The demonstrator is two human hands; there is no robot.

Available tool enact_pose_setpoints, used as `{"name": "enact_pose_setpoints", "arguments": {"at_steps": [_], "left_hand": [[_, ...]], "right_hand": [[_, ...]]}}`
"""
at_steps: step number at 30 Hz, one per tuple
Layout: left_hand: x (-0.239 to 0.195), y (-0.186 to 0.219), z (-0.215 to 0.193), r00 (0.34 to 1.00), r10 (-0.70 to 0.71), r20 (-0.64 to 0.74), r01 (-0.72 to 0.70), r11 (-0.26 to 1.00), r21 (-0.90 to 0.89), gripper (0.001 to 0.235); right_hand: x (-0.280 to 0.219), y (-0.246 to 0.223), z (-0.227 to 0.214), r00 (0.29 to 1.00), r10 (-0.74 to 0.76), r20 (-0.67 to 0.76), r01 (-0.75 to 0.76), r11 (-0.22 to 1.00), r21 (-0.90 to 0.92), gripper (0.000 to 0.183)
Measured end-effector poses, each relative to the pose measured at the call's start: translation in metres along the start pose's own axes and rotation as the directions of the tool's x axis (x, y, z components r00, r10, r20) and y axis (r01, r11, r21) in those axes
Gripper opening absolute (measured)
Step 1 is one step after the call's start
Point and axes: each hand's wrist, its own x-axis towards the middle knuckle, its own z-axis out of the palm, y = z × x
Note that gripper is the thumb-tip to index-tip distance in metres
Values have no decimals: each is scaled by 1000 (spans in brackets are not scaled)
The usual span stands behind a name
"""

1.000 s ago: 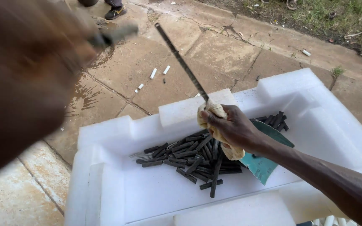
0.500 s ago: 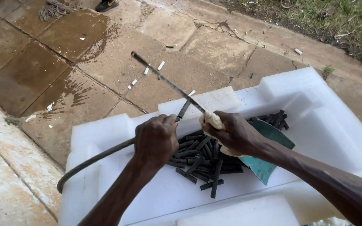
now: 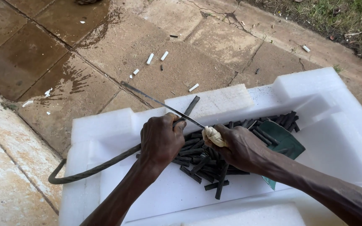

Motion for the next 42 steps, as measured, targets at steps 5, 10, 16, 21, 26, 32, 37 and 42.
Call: {"name": "enact_pose_setpoints", "arguments": {"at_steps": [5,10,16,21,26,32,37,42], "left_hand": [[-2,1,0,1000,-14,8,14,1000,17,21],[-2,-4,6,1000,-20,3,20,999,34,22],[-8,7,16,982,181,45,-186,969,164,13],[-14,6,3,982,185,49,-189,977,103,15],[-19,12,9,978,200,54,-206,969,139,12],[-23,16,9,970,243,-5,-240,963,120,9],[-12,-22,3,983,166,-76,-154,978,139,17],[-56,7,43,920,389,-45,-344,857,384,10]], "right_hand": [[-3,-2,-2,1000,18,5,-18,999,-46,19],[-9,4,-9,997,67,47,-59,986,-157,20],[13,7,-1,996,44,80,-22,966,-258,18],[17,-10,2,994,39,98,-25,990,-142,21],[8,-16,0,989,104,109,-89,987,-133,20],[9,-20,-3,991,84,106,-75,994,-81,15],[-8,-22,-14,984,64,165,-66,998,8,17],[-2,-10,13,973,110,204,-71,980,-188,11]]}}
